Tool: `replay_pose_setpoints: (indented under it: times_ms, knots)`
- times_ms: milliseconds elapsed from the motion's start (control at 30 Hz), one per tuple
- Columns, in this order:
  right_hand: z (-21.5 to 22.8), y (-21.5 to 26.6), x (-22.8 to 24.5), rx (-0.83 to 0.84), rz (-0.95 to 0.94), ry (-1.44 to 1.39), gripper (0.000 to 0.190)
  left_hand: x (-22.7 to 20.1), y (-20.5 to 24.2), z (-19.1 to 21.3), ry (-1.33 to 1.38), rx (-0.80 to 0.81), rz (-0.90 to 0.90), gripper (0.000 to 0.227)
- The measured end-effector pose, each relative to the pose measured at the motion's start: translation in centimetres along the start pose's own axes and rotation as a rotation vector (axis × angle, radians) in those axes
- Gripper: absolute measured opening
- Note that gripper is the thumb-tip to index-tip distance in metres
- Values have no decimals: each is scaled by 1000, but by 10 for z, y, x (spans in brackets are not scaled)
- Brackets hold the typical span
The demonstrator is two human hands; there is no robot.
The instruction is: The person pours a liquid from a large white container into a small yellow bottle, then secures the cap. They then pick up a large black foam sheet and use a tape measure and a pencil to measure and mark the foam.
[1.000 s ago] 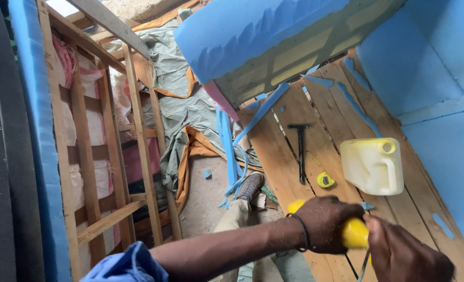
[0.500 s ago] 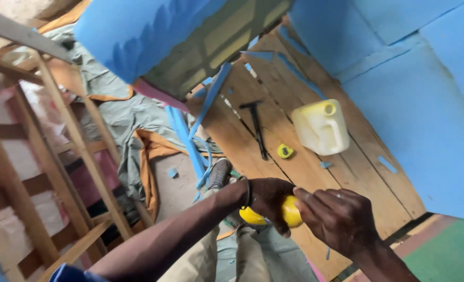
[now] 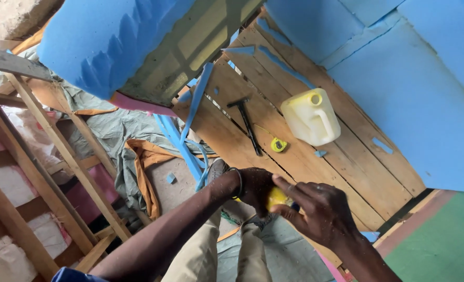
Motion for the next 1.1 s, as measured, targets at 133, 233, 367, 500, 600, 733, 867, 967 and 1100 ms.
replay_pose_setpoints:
  times_ms: [133, 233, 367, 500, 600, 733, 867, 967, 1100]
  knots:
    - [-7, -7, 6, -131, 5, 19, 38, 20, -9, -9, 41, 53, -13, 88]
    - [-12, -10, 8, -209, -52, 29, 23, 27, -9, -22, 90, 107, -23, 86]
    - [-45, -2, -8, -179, -321, 63, 21, 50, -19, -24, -22, -120, -12, 88]
    - [-98, 30, -62, -29, -944, -378, 40, 57, -11, -17, -11, -369, -14, 84]
    - [-145, 61, -85, -220, -1403, -1126, 78, 40, -6, -2, 80, -481, -66, 85]
    - [-195, 101, -74, -200, -1659, -1240, 81, 21, -8, 6, 75, -529, -102, 85]
    - [-204, 109, -58, -294, -1701, -1514, 75, 17, -11, -7, 9, -571, -189, 93]
    - [-215, 116, -46, -375, -1719, -1761, 72, 24, -17, -46, -4, -583, -290, 89]
    - [-239, 141, -48, -412, -1785, -1830, 65, 42, -46, -104, -88, -612, -379, 99]
Point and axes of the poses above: each hand's wrist, its own y-axis away from the middle knuckle, its own z-axis out of the back of the hand, x = y × z, the point moved 9 cm from there along -y, towards the middle knuckle, and after that the axes turned 1 degree about x, right-handed, at the moved point
